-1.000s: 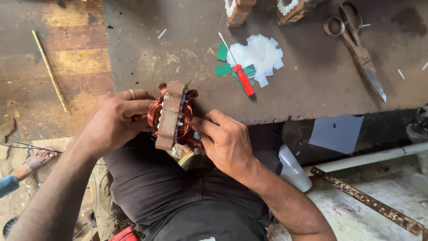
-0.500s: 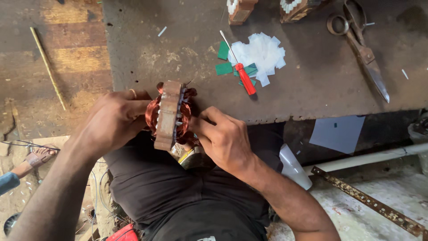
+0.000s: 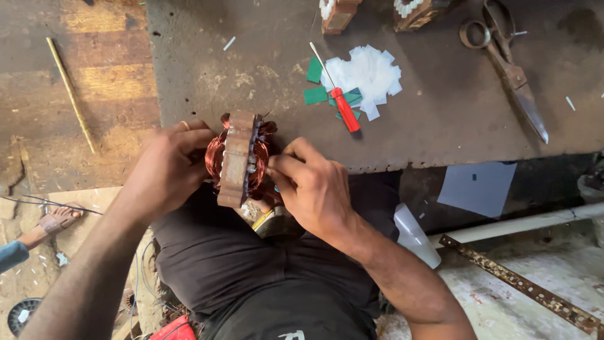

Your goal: The person inserts copper wire coils into the slots of an electric motor stator by hand and uses a small tool to push the wires into place.

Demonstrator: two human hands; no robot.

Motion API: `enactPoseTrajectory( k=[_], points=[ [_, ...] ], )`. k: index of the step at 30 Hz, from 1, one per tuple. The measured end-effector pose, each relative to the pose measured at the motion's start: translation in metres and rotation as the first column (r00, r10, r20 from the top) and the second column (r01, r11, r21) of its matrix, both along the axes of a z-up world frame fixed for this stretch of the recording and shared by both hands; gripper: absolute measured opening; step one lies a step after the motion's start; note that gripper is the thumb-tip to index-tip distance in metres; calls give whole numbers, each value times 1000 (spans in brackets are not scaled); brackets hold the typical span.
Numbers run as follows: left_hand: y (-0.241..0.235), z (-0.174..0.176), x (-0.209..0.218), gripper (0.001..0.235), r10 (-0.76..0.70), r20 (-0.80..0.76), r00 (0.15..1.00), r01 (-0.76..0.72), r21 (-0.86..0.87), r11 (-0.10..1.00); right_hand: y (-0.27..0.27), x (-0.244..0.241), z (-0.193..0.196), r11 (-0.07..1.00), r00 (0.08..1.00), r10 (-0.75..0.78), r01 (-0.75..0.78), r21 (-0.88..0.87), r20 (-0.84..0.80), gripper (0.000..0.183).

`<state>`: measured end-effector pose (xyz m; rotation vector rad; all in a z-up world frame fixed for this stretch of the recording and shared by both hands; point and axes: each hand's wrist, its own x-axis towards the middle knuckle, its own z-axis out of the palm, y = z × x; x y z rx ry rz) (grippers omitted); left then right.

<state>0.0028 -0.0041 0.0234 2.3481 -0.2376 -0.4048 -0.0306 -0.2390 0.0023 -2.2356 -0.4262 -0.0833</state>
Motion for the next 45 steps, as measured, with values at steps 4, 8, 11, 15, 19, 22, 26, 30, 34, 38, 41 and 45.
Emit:
enactPoseTrajectory(
  k=[4, 8, 11, 15, 19, 22, 26, 30, 34, 38, 41, 45],
  points=[
    [-3, 3, 0, 31, 159, -284, 946, -182, -58, 982, 1, -2, 2, 1000, 998, -22, 22, -8, -65, 14],
    [-6, -2, 4, 31, 46, -99, 994, -52, -54, 997, 1, -13, 2, 998, 998, 58, -58, 37, -16, 17],
    [-9, -6, 12, 31, 18, -128, 992, -19, -7, 1000, 4, -30, -4, 997, 998, 58, -60, 58, 32, 18],
    [-11, -5, 13, 27, 54, -127, 990, -53, 5, 999, 12, -36, -17, 996, 999, 4, -8, 90, 47, 12],
    [-12, -6, 7, 26, 87, -139, 986, -80, 55, 995, -7, -40, -22, 986, 998, 63, -67, 156, 29, 23],
    [-7, -12, 3, 29, 67, -32, 997, -67, 17, 998, -44, -52, -23, 957, 989, 23, 20, 291, -144, 23],
    [-6, -17, 3, 31, 113, -86, 990, -116, -28, 993, -73, -64, -38, 833, 861, 50, 244, 497, -505, 12],
    [-11, -10, 0, 29, 146, -137, 980, -146, 16, 989, -87, -56, -30, 943, 959, -65, 150, 299, -276, 9],
    [-13, -5, 2, 31, 127, -92, 988, -126, 23, 992, -103, -24, 2, 961, 949, -239, 261, -88, 204, 14],
    [-15, 1, -6, 34, 168, -1, 986, -167, -139, 976, -94, 12, 17, 875, 889, -123, 307, -374, 441, 39],
    [-14, 5, -29, 26, 325, 390, 862, -263, -205, 943, -97, 3, 17, 858, 882, -48, 277, -433, 469, 47],
    [-37, 12, -90, 10, 777, 246, 579, -548, -589, 595, -114, -19, 2, 933, 904, -40, 186, -307, 425, 27]
  ],
)
